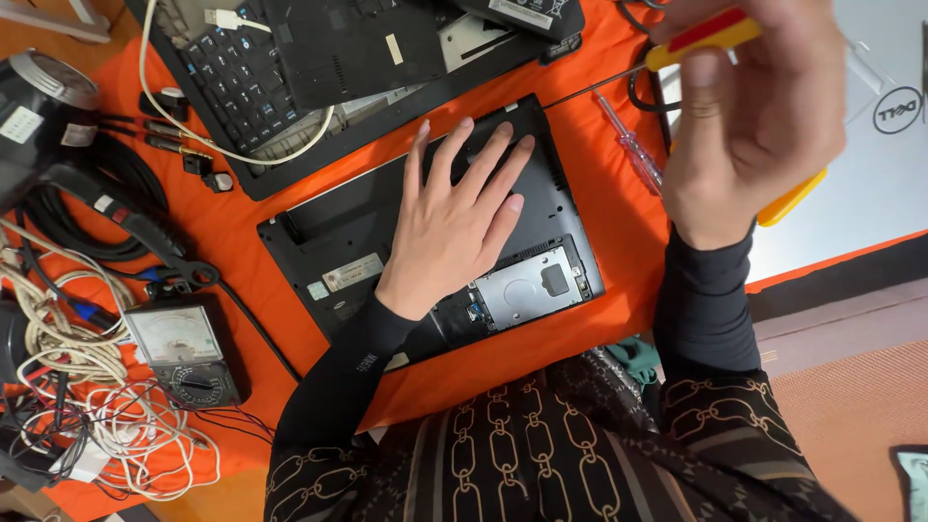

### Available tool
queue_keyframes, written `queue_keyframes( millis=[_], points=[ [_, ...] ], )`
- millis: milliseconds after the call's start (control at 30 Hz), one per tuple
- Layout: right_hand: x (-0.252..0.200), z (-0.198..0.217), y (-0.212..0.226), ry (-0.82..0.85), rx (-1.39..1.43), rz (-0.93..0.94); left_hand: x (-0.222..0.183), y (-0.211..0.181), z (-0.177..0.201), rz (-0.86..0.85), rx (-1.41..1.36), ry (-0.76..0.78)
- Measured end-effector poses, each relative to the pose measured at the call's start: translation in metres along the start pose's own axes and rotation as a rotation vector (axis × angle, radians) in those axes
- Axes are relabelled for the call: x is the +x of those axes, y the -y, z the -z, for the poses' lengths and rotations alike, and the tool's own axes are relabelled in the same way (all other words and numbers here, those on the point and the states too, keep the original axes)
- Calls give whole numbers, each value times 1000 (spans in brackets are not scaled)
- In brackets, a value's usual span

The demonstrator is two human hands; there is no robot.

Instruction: The recorder uses a screwdriver to remove and replace screws from the bottom casing of a laptop on a workbench.

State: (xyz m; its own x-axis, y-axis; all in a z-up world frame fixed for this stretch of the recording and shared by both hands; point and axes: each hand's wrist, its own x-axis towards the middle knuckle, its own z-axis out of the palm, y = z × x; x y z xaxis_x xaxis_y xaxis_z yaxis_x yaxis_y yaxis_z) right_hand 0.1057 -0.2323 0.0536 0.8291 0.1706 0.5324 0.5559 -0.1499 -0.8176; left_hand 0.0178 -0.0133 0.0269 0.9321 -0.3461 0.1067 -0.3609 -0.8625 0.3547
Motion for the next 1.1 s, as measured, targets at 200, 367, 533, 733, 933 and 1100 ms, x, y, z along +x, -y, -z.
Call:
queue_keyframes(
  millis=[200, 367, 533, 733, 933, 1100],
  points=[
    [-1, 8, -3, -6, -75, 49, -2, 4, -6, -9, -1, -9],
    [-2, 4, -8, -50, -28, 71, -3, 0, -4, 2, 2, -19],
    [-3, 1, -10, -23, -20, 84, -5, 0, -4, -4, 8, -34],
    [-2, 1, -6, -27, 18, 76, -7, -2, -5, -2, 19, -52],
    [-3, 5, -3, -46, 41, 103, -8, -2, -5, -14, 20, -70],
    [-1, 11, 1, -86, 81, 119, -10, -3, -3, -26, 18, -76]
  ],
)
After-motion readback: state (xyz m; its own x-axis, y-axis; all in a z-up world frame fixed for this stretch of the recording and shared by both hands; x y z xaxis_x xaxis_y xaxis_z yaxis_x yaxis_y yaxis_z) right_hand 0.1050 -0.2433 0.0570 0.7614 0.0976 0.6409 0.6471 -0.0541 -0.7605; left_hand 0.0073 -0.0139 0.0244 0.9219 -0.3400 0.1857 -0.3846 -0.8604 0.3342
